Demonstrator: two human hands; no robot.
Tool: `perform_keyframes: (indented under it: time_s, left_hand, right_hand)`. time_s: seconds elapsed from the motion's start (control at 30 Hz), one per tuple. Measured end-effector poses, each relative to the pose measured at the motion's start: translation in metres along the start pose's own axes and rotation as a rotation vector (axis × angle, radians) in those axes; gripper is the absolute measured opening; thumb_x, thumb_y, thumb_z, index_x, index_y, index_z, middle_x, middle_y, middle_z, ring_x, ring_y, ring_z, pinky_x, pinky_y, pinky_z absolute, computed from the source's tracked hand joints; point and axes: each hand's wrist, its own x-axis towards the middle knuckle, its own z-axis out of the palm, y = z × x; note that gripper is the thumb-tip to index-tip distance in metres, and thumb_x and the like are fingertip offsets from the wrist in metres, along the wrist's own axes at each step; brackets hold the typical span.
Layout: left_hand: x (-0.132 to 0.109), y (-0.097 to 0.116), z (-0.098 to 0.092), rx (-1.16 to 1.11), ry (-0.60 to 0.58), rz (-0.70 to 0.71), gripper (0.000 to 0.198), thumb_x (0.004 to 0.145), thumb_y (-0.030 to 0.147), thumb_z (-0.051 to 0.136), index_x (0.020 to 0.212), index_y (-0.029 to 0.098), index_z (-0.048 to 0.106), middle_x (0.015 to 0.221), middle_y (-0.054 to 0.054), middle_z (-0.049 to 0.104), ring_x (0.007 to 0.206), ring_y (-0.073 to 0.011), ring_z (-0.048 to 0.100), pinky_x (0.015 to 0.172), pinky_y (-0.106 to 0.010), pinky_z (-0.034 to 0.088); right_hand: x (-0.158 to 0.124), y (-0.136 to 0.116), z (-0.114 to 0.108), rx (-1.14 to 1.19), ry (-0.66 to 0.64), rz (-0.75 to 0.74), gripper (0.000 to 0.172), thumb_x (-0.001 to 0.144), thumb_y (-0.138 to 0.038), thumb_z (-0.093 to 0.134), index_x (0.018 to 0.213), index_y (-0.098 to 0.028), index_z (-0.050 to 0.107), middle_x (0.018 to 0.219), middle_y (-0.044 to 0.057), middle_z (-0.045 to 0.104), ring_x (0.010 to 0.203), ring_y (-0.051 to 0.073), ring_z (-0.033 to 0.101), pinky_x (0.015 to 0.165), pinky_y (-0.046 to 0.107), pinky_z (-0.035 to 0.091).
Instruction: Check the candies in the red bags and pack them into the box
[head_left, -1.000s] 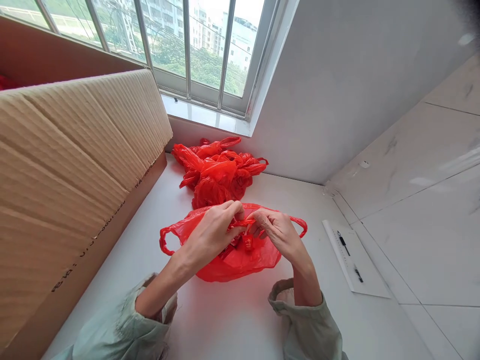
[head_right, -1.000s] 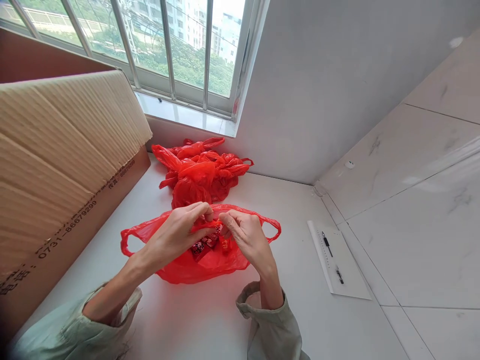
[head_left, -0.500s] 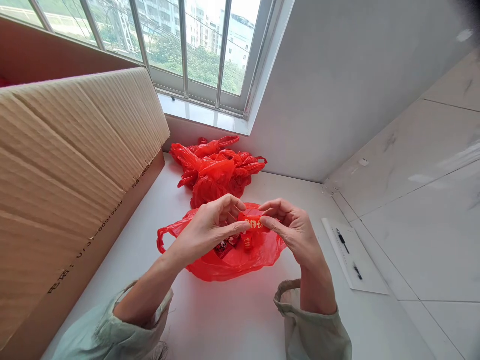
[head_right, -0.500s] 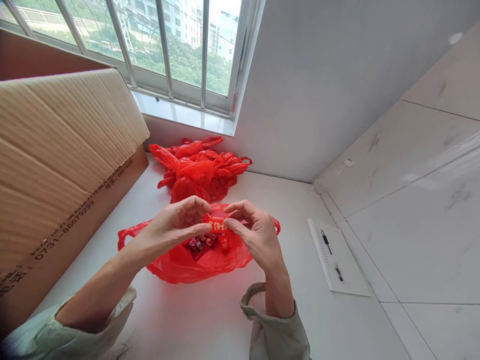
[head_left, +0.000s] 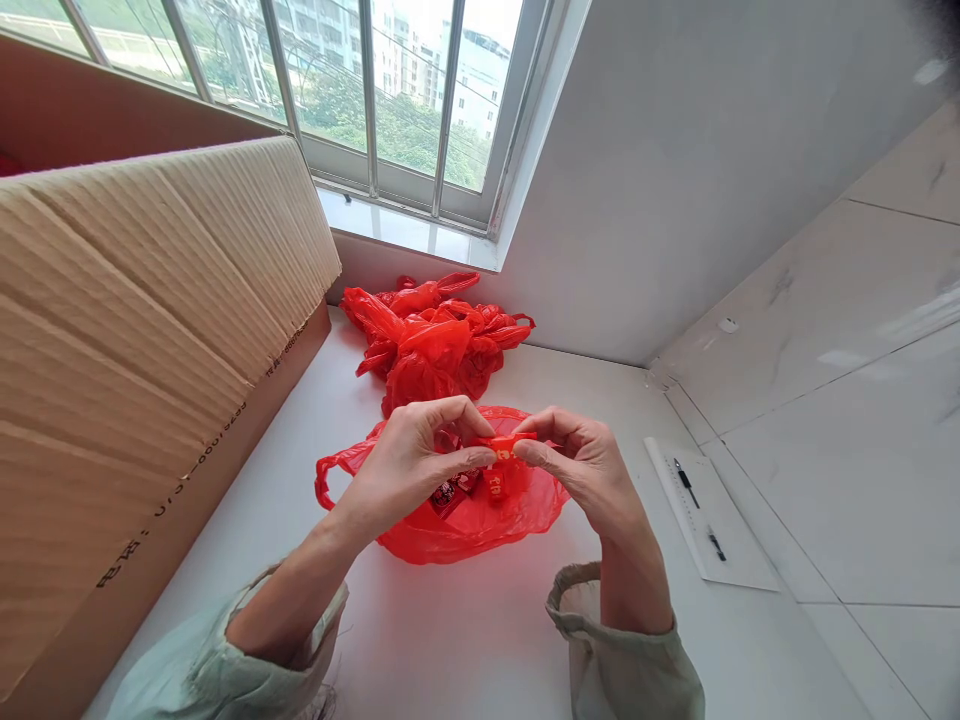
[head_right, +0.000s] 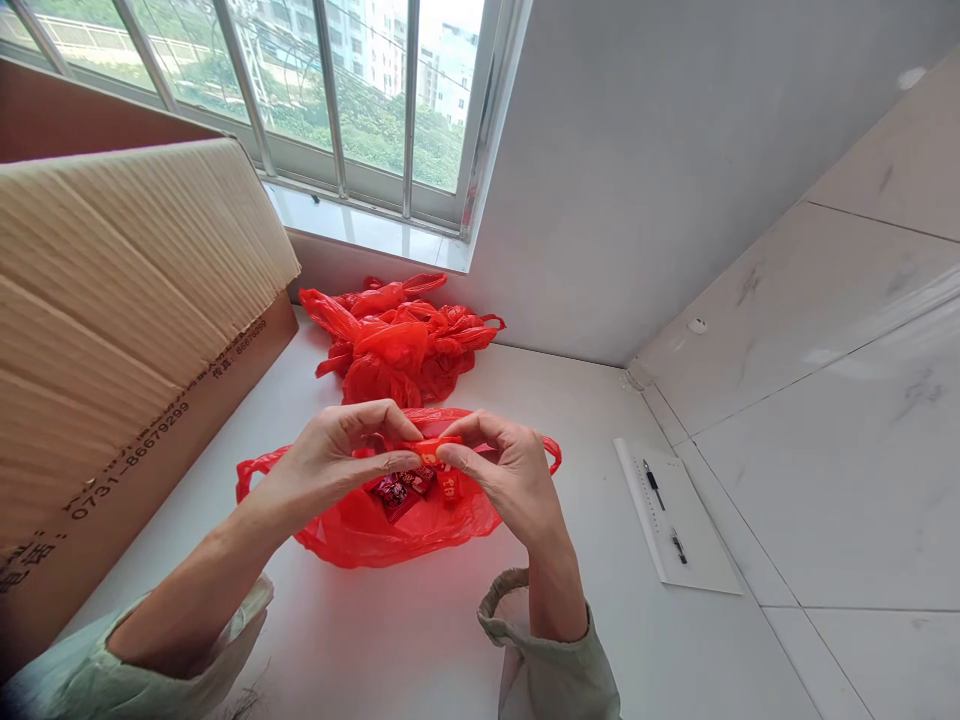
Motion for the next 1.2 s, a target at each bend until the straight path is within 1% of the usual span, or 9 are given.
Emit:
perform_keyframes:
  time_s: [0.07, 0.17, 0.33, 0.53, 0.8, 0.9, 1.0, 1.07, 1.2]
  left_hand:
    - [0.000, 0.000, 0.000, -0.008, -0.012, -0.016, 0.009, 0.081, 0.025, 0.072, 0.082, 0.018, 0.067, 0.078, 0.001, 0.068, 0.068, -0.0145, 0.062, 0.060, -0.024, 0.049]
    - [0.000, 0.001, -0.001, -0.033, -0.036, -0.049, 0.010, 0.080, 0.026, 0.073, 0.083, 0.018, 0.068, 0.077, 0.000, 0.069, 0.069, -0.0162, 0.064, 0.060, -0.025, 0.050]
    - [0.000, 0.003, 0.000, -0.026, 0.016, -0.036, 0.009, 0.078, 0.025, 0.076, 0.075, 0.017, 0.071, 0.072, 0.000, 0.071, 0.065, -0.0143, 0.062, 0.058, -0.023, 0.049]
    - [0.002, 0.003, 0.000, -0.140, 0.076, -0.078, 0.011, 0.071, 0.025, 0.081, 0.070, 0.017, 0.074, 0.067, -0.002, 0.071, 0.064, -0.0152, 0.062, 0.058, -0.023, 0.049]
    - [0.002, -0.001, -0.002, -0.247, 0.052, -0.091, 0.016, 0.071, 0.029, 0.082, 0.068, 0.017, 0.072, 0.064, 0.000, 0.069, 0.062, -0.0144, 0.061, 0.058, -0.023, 0.048]
    - [0.002, 0.000, -0.005, -0.187, -0.025, -0.080, 0.016, 0.079, 0.032, 0.076, 0.074, 0.018, 0.072, 0.069, 0.000, 0.070, 0.065, -0.0139, 0.062, 0.059, -0.022, 0.048]
    - [0.001, 0.001, -0.004, -0.037, -0.064, -0.069, 0.018, 0.078, 0.037, 0.077, 0.086, 0.020, 0.074, 0.083, -0.001, 0.073, 0.074, -0.0162, 0.065, 0.064, -0.024, 0.051]
    - [0.000, 0.002, -0.001, 0.012, -0.056, -0.058, 0.021, 0.078, 0.037, 0.078, 0.091, 0.022, 0.074, 0.087, -0.001, 0.074, 0.078, -0.0179, 0.067, 0.066, -0.025, 0.053]
    - [-0.001, 0.002, 0.009, -0.003, 0.022, 0.001, 0.018, 0.083, 0.038, 0.072, 0.087, 0.021, 0.075, 0.079, -0.002, 0.075, 0.071, -0.0187, 0.069, 0.062, -0.026, 0.054]
  right_hand:
    - [-0.001, 0.000, 0.000, 0.001, 0.016, -0.036, 0.008, 0.081, -0.028, 0.072, 0.077, -0.021, 0.071, 0.073, -0.002, 0.067, 0.069, 0.011, 0.061, 0.066, 0.022, 0.048]
    - [-0.002, -0.001, 0.001, 0.010, 0.029, -0.074, 0.007, 0.081, -0.026, 0.073, 0.076, -0.022, 0.072, 0.072, -0.003, 0.067, 0.067, 0.010, 0.061, 0.065, 0.022, 0.048]
    - [-0.002, -0.001, 0.001, 0.037, 0.037, -0.081, 0.006, 0.078, -0.027, 0.075, 0.075, -0.022, 0.073, 0.073, -0.001, 0.069, 0.070, 0.013, 0.062, 0.067, 0.026, 0.050]
    - [0.000, 0.001, 0.003, 0.067, 0.077, -0.095, 0.009, 0.077, -0.028, 0.076, 0.072, -0.022, 0.072, 0.070, -0.001, 0.068, 0.068, 0.014, 0.061, 0.067, 0.027, 0.049]
    - [-0.001, -0.001, 0.005, 0.062, 0.115, -0.109, 0.014, 0.079, -0.031, 0.074, 0.069, -0.021, 0.069, 0.065, -0.001, 0.063, 0.064, 0.013, 0.056, 0.064, 0.027, 0.047]
    - [-0.001, -0.001, 0.002, 0.041, 0.094, -0.081, 0.013, 0.080, -0.030, 0.073, 0.071, -0.021, 0.070, 0.066, -0.002, 0.063, 0.064, 0.012, 0.056, 0.063, 0.025, 0.045]
    - [-0.002, -0.002, 0.000, 0.021, 0.071, -0.069, 0.011, 0.080, -0.028, 0.073, 0.071, -0.022, 0.071, 0.068, -0.002, 0.065, 0.065, 0.012, 0.057, 0.063, 0.024, 0.046]
    - [-0.002, -0.003, 0.002, 0.018, 0.046, -0.074, 0.010, 0.080, -0.028, 0.072, 0.071, -0.022, 0.072, 0.069, -0.001, 0.067, 0.066, 0.013, 0.060, 0.063, 0.025, 0.048]
    - [-0.003, -0.005, 0.007, 0.022, 0.041, -0.102, 0.010, 0.079, -0.029, 0.074, 0.071, -0.022, 0.072, 0.071, 0.000, 0.069, 0.066, 0.014, 0.062, 0.063, 0.026, 0.051]
